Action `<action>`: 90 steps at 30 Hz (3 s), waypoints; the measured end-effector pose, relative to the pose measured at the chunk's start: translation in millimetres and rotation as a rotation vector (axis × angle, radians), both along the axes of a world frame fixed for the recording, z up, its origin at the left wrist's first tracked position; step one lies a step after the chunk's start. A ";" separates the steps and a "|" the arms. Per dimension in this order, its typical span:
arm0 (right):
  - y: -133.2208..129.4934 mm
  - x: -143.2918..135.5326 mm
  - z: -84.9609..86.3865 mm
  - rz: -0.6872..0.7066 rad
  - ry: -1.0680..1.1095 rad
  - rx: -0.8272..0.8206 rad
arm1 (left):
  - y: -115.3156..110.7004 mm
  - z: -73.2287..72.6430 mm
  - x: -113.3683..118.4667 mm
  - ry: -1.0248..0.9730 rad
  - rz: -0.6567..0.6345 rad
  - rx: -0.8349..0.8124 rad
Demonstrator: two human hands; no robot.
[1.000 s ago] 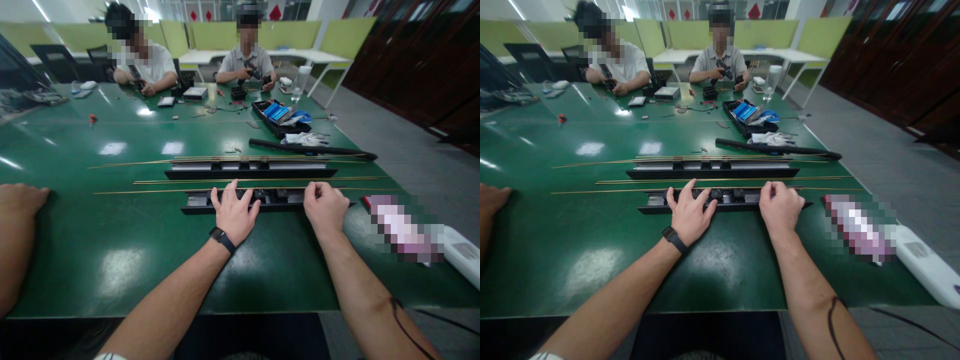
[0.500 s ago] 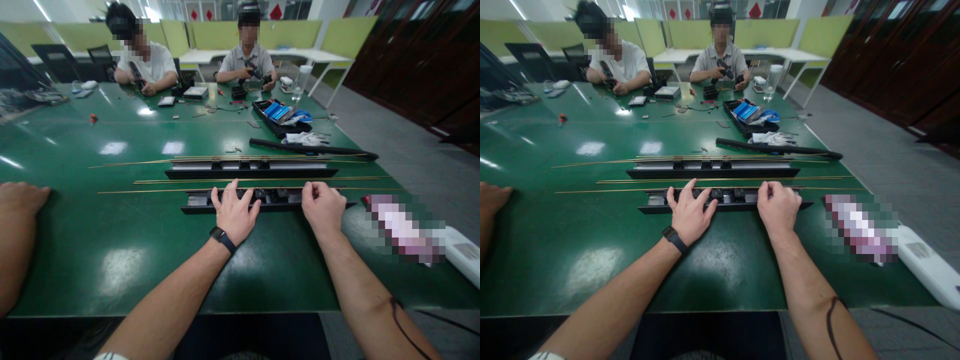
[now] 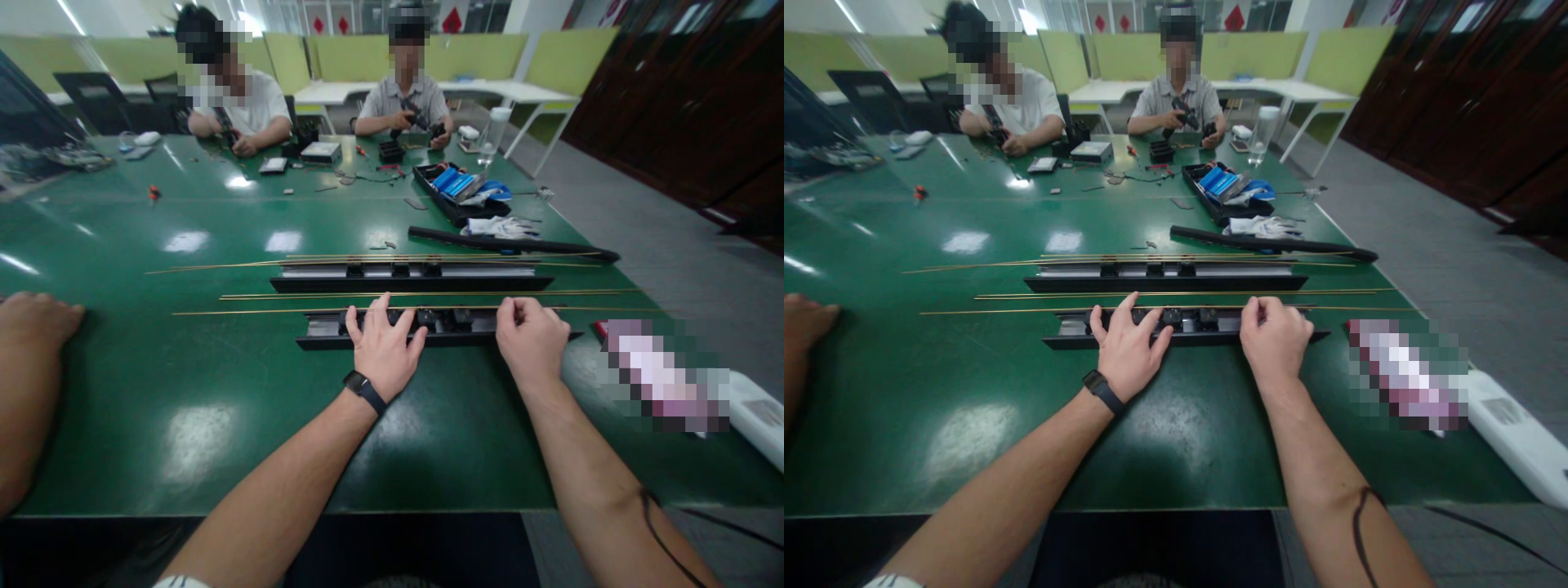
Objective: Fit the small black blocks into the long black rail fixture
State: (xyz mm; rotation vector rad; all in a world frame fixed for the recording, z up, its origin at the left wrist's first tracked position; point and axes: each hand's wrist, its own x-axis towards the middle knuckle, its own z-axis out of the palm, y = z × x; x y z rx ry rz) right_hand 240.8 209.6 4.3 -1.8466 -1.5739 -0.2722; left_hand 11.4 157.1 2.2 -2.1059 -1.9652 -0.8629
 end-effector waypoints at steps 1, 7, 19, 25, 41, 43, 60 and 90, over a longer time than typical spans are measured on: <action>0.3 1.2 -0.2 -0.029 0.006 0.007 | 0.1 -0.2 -0.2 -0.003 0.001 0.003; -0.1 0.7 0.8 0.010 0.054 0.021 | 0.1 0.0 -0.5 -0.011 0.001 0.009; -0.2 -3.4 0.3 0.141 0.022 -0.019 | -0.6 1.8 0.6 0.000 -0.003 -0.011; -1.0 -0.6 1.6 0.006 0.009 0.001 | -0.2 1.2 -0.9 0.006 -0.007 -0.006; 0.2 1.1 1.7 -0.017 0.004 0.004 | 0.3 1.2 -0.7 0.004 -0.002 -0.008; 0.2 0.7 1.4 0.012 0.025 0.016 | 0.2 1.2 -0.6 0.002 0.000 -0.009; -0.9 -1.2 2.9 0.015 0.002 -0.027 | -0.7 1.8 -0.6 0.004 -0.004 -0.019; -0.5 -3.6 0.6 0.162 0.023 -0.024 | -0.6 2.9 0.2 0.004 0.003 -0.019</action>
